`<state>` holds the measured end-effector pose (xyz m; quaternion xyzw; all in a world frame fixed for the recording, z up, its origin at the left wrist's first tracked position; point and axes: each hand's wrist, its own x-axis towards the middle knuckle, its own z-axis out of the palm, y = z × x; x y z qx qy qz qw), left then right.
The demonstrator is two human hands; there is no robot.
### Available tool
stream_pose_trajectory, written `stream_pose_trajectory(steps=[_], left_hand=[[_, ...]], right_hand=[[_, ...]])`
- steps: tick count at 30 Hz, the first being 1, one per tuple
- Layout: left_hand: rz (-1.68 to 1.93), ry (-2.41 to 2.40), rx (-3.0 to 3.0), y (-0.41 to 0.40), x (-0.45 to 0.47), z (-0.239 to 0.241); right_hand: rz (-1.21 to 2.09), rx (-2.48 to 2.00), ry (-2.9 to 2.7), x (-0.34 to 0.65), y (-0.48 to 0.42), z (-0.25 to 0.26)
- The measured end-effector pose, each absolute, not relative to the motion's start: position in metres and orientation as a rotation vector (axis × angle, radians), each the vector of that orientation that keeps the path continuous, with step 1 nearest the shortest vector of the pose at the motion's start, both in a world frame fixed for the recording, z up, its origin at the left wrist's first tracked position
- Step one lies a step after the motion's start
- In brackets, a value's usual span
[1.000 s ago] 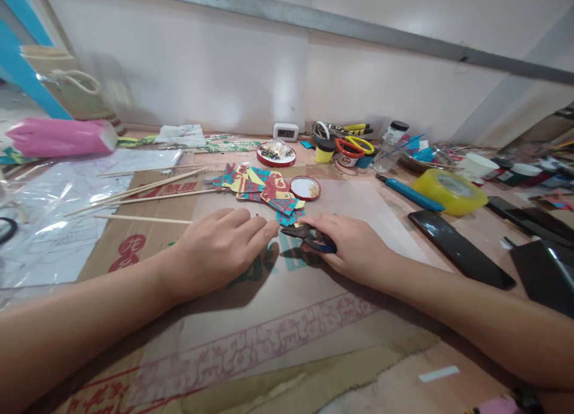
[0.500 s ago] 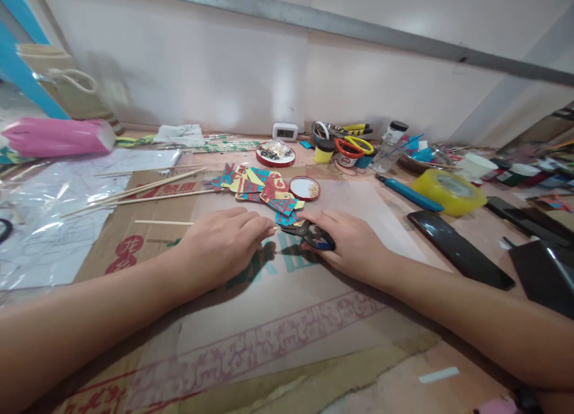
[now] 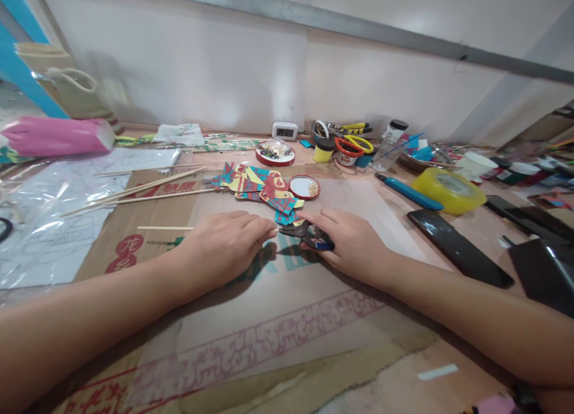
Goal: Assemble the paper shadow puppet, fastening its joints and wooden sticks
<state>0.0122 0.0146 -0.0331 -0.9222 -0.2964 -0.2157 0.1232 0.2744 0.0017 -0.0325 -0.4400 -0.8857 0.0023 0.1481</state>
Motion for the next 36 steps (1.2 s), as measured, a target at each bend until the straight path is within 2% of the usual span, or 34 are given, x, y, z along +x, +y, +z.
stream_pose_trajectory(steps=[28,36], left_hand=[[-0.543,-0.976,-2.751,0.0143,0.0135,-0.0306],[-0.69,-0.687,-2.688,0.0118,0.0085,-0.0264]], right_hand=[[0.034,-1.252,-2.557,0.2749,0.0021,-0.0329],[-0.004,-1.251,-2.592,0.2744,-0.0004,-0.0309]])
